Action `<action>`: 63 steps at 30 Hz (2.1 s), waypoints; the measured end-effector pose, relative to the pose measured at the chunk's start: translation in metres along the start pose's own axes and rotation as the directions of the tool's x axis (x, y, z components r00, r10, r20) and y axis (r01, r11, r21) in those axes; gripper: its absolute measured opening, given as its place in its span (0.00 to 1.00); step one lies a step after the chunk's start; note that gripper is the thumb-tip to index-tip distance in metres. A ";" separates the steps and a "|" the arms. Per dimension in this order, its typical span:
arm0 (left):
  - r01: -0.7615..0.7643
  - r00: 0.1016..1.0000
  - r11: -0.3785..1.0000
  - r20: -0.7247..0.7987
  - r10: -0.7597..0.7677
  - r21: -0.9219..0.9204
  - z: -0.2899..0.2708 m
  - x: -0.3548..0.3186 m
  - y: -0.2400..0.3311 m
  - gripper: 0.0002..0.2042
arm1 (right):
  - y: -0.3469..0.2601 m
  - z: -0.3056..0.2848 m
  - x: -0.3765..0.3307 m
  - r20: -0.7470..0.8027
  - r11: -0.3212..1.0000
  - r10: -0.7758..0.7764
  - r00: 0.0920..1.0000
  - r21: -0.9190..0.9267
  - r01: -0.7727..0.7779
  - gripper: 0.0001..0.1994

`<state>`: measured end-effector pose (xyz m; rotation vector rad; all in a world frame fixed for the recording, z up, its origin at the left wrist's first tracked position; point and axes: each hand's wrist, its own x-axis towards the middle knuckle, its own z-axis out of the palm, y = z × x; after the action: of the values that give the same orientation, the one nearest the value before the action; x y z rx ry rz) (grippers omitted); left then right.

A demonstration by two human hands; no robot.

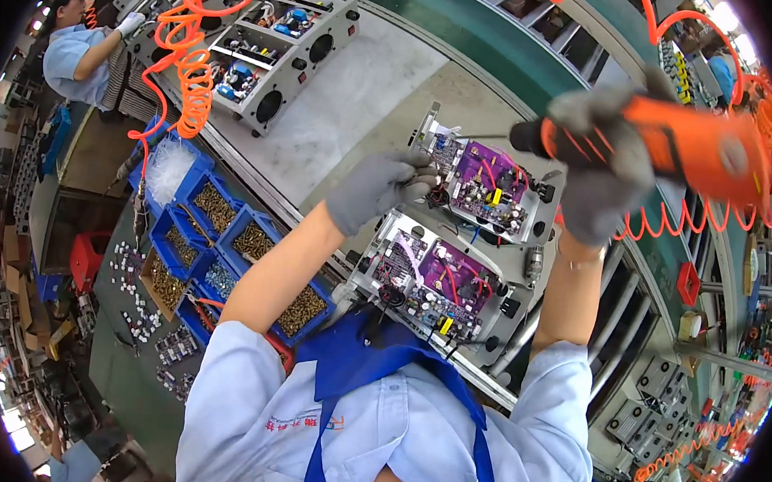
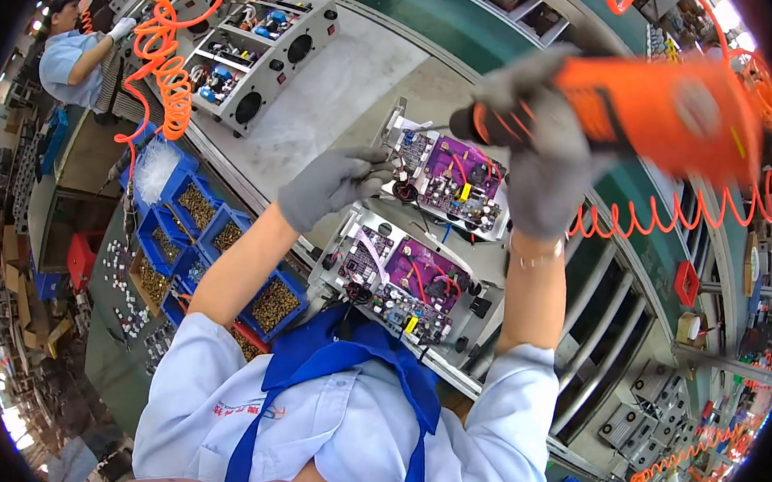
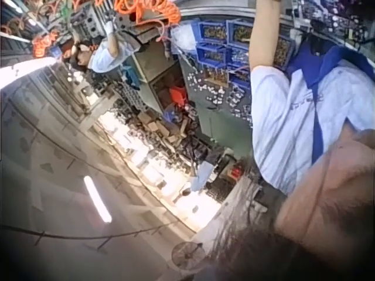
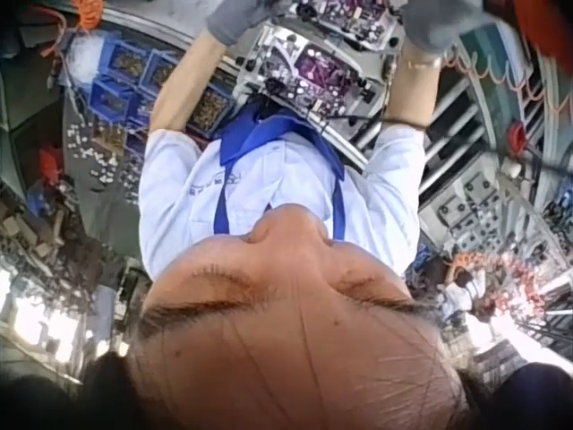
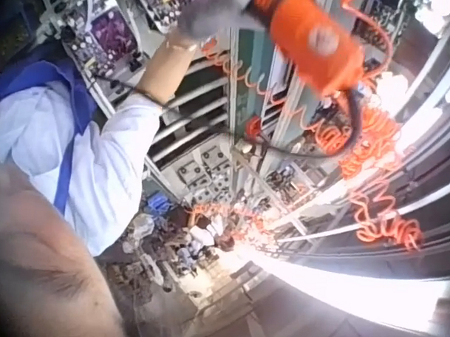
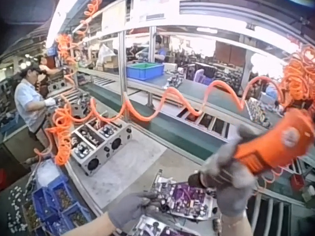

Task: The person assembles electronic components onto a circuit board by hand, securing them with screws using an electric screwdriver.

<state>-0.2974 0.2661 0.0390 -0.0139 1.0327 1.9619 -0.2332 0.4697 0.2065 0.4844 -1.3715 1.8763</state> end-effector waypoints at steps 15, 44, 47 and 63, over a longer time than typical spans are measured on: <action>0.002 0.994 0.963 -0.107 -0.032 -0.271 0.002 -0.038 -0.016 0.18 | -0.034 0.024 -0.051 -0.126 0.984 -0.147 0.981 0.079 0.157 0.31; 0.183 0.947 0.718 0.316 0.055 -0.671 -0.023 -0.024 -0.027 0.14 | -0.027 0.025 -0.052 -0.155 0.987 -0.119 0.981 0.087 0.134 0.31; 0.113 0.967 0.853 0.255 0.024 -0.509 -0.018 -0.023 -0.025 0.20 | -0.026 0.025 -0.049 -0.191 0.991 -0.106 0.976 0.065 0.120 0.30; -0.129 0.981 0.975 -0.165 0.099 -0.183 -0.064 -0.061 -0.034 0.17 | 0.036 0.007 -0.062 -0.230 0.953 0.160 0.960 -0.219 -0.211 0.24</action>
<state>-0.2598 0.1893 -0.0015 -0.2215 0.9552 2.1886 -0.2206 0.4366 0.1437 0.0322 -1.5172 1.8150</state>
